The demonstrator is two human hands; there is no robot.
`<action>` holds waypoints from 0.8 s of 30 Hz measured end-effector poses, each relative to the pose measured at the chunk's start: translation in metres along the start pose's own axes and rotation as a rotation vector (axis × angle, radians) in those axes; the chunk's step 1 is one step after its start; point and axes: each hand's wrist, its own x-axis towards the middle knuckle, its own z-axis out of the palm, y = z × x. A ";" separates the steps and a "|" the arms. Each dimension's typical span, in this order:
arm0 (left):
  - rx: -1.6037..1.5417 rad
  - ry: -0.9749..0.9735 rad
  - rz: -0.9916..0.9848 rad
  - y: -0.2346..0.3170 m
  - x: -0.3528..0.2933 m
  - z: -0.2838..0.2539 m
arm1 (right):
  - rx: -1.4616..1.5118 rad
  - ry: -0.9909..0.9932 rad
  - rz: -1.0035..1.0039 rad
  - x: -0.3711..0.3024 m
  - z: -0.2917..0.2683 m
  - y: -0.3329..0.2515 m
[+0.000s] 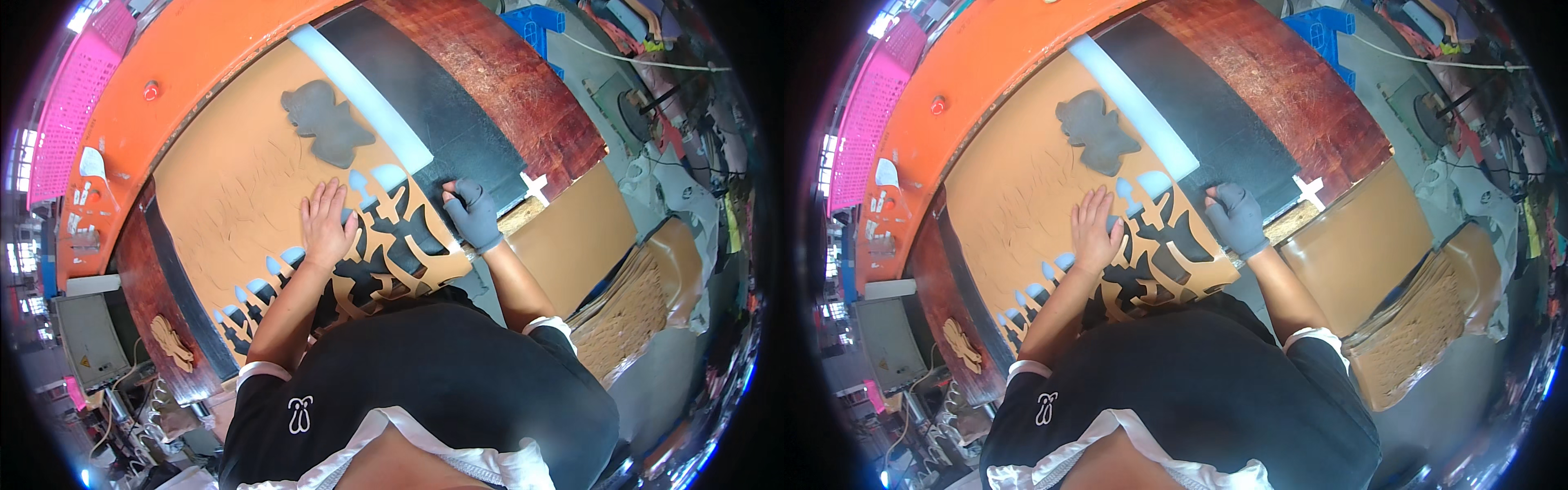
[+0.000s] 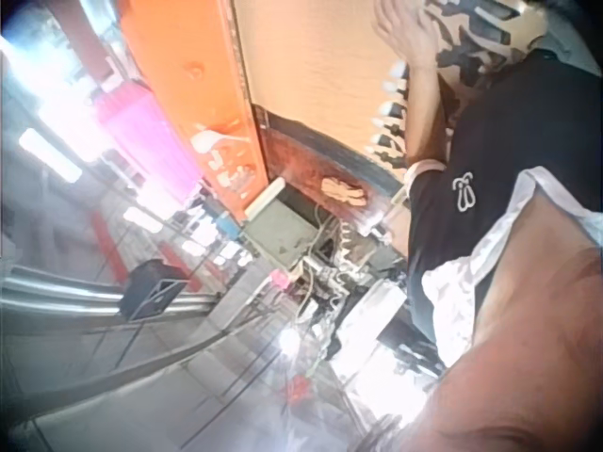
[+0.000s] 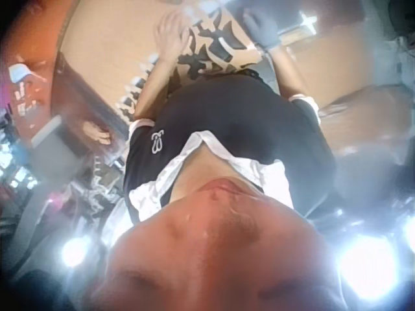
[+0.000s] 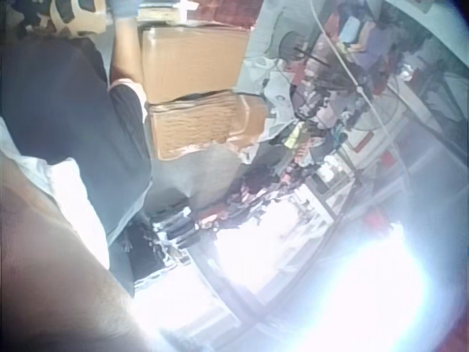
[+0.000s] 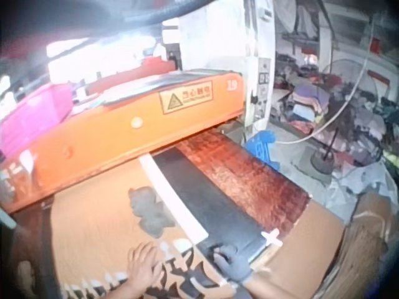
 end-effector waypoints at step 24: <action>-0.345 0.106 -0.268 0.012 -0.164 -0.082 | -0.282 -0.318 -0.334 -0.033 -0.043 -0.002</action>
